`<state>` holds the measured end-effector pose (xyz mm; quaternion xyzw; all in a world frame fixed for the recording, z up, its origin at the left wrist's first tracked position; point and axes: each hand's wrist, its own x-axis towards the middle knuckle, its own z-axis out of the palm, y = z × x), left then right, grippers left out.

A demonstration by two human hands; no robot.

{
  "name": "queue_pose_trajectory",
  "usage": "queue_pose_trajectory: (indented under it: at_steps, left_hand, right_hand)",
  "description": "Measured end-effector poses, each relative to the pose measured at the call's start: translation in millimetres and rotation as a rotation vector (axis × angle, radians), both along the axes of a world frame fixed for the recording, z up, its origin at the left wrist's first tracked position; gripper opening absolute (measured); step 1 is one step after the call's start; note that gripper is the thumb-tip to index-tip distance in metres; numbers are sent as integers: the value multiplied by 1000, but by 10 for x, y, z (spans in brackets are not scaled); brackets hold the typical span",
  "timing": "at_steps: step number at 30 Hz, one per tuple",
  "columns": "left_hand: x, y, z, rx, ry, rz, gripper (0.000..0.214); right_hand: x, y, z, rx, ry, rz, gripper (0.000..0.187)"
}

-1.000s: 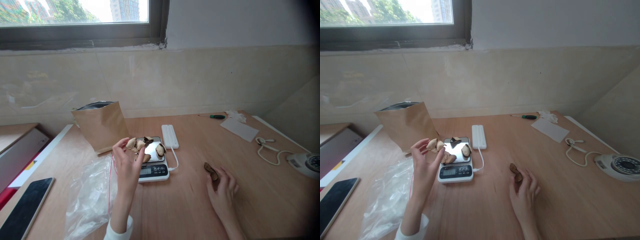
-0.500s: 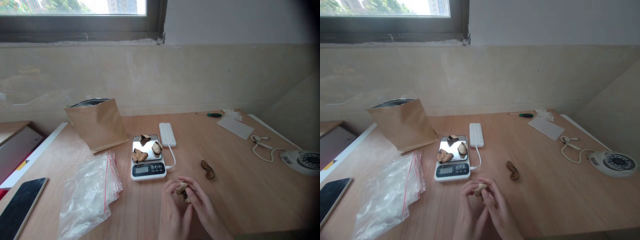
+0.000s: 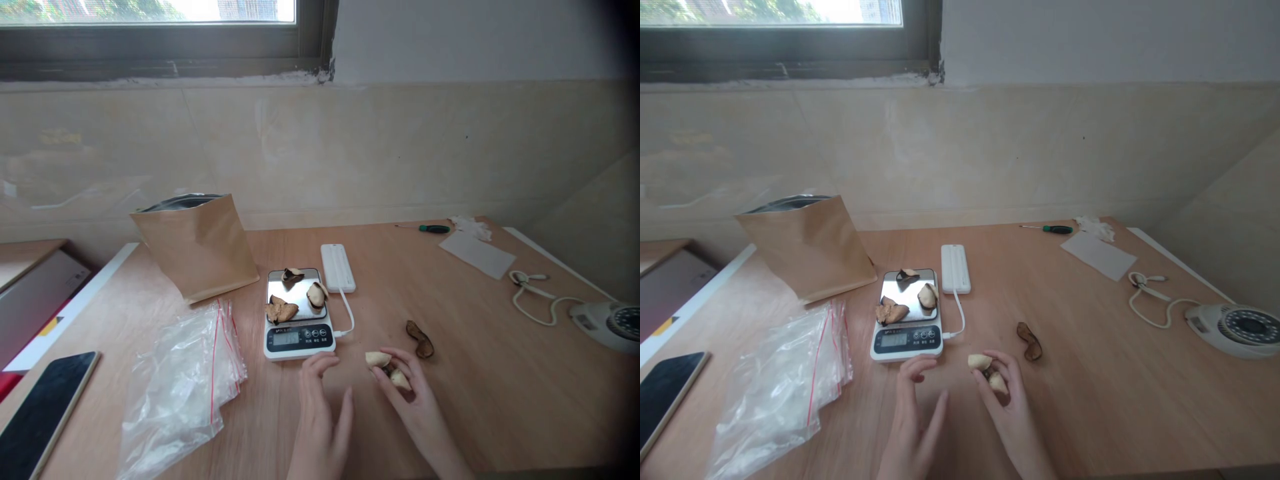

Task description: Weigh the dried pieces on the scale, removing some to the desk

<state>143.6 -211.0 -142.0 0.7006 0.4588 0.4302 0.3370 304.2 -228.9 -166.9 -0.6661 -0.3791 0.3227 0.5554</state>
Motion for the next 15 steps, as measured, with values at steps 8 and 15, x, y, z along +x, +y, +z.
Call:
queue_pose_trajectory:
  at_steps: [8,15]
  left_hand:
    - [-255,699,458,76,94,350,18]
    - [-125,1911,918,40,556,344,35]
  right_hand:
    - [480,-60,-177,59,-594,-22,29]
    - [434,-62,-399,135,-971,83,32]
